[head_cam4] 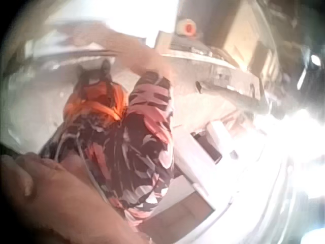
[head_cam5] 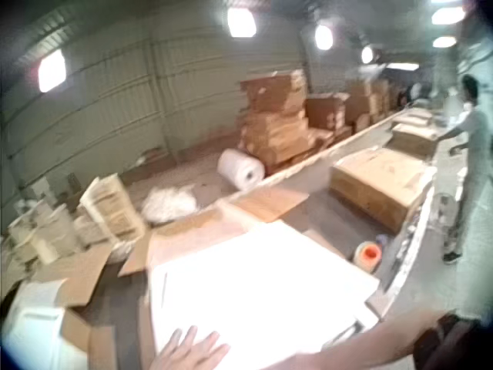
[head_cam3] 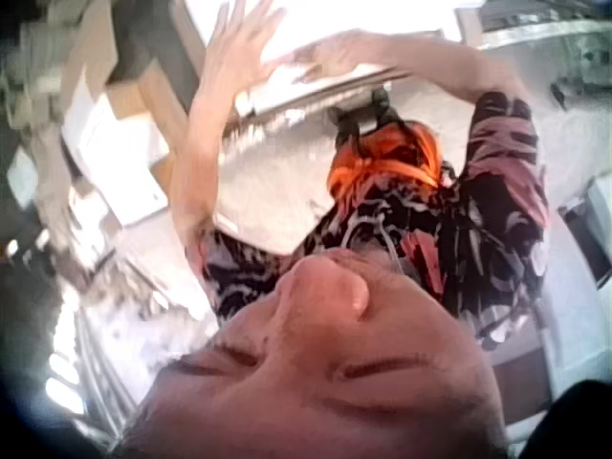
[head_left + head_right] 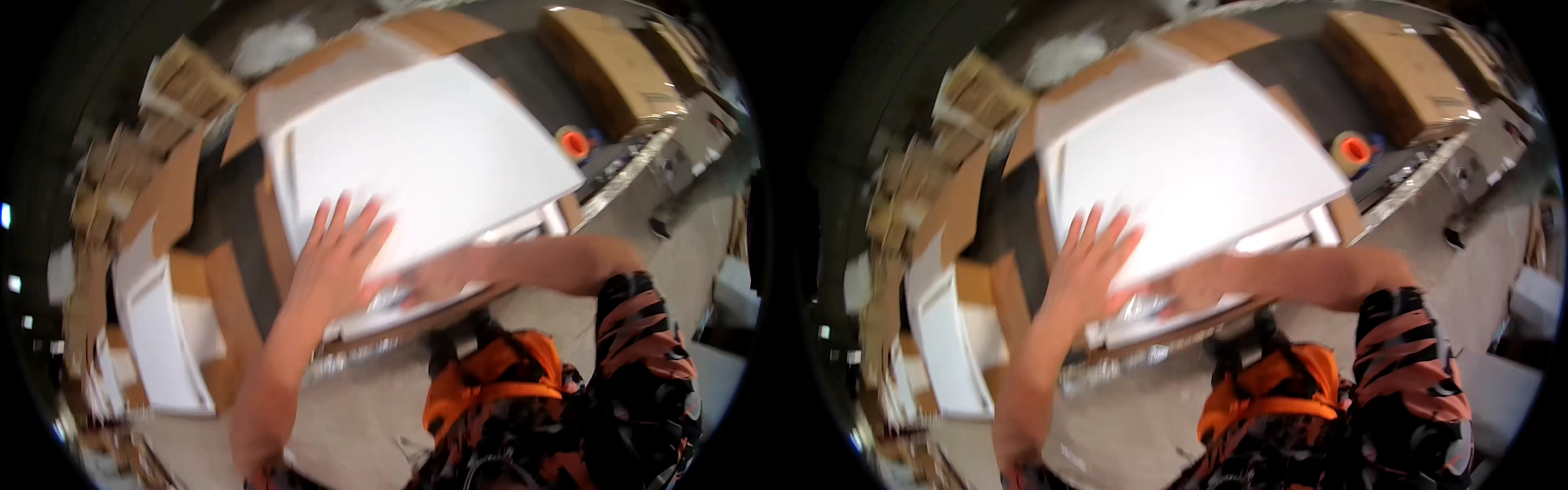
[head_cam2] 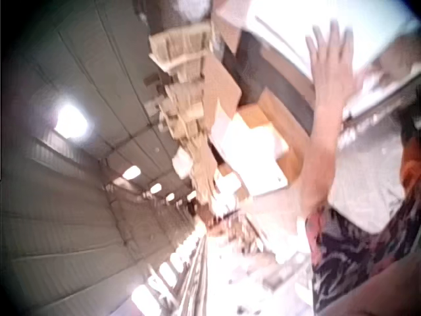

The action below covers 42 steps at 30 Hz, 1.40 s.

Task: The person places protective white foam panels inside a box containing furniture components, adds documentation, and then seals the box using a tape dispenser before moving to the next item on a conveyor belt.

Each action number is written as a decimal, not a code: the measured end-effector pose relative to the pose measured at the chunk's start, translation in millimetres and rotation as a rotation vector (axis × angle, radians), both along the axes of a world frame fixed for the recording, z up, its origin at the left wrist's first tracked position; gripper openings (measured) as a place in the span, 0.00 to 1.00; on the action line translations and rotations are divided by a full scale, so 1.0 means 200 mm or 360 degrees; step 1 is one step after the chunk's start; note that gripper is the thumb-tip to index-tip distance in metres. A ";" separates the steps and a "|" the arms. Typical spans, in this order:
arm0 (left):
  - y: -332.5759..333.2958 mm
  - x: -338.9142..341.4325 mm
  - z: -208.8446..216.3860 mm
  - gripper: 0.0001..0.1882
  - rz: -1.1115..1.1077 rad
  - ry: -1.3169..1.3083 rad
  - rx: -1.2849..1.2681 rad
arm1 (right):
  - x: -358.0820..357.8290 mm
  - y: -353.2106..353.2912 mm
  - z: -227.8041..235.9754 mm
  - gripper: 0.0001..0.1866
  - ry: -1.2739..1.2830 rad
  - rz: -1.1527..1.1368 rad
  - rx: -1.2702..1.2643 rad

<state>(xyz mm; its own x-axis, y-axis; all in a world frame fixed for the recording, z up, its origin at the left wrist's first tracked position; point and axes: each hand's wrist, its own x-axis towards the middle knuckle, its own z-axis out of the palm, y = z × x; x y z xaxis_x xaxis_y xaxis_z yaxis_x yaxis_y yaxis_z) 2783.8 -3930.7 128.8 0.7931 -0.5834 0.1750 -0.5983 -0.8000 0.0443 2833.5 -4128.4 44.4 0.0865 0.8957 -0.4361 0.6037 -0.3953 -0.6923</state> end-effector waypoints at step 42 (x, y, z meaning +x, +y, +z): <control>-0.12 -0.29 -0.58 0.37 0.0148 0.0120 0.0098 | -0.25 -0.39 0.11 0.26 -0.1272 -0.0788 0.1383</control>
<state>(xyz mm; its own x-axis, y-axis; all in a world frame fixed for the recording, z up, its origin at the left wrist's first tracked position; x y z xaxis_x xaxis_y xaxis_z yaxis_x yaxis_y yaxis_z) 2725.9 -3954.1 13.3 0.8539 -0.5145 0.0789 -0.5181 -0.8546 0.0352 2784.2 -4206.6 65.7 0.4568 0.6558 0.6010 0.8882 -0.2983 -0.3495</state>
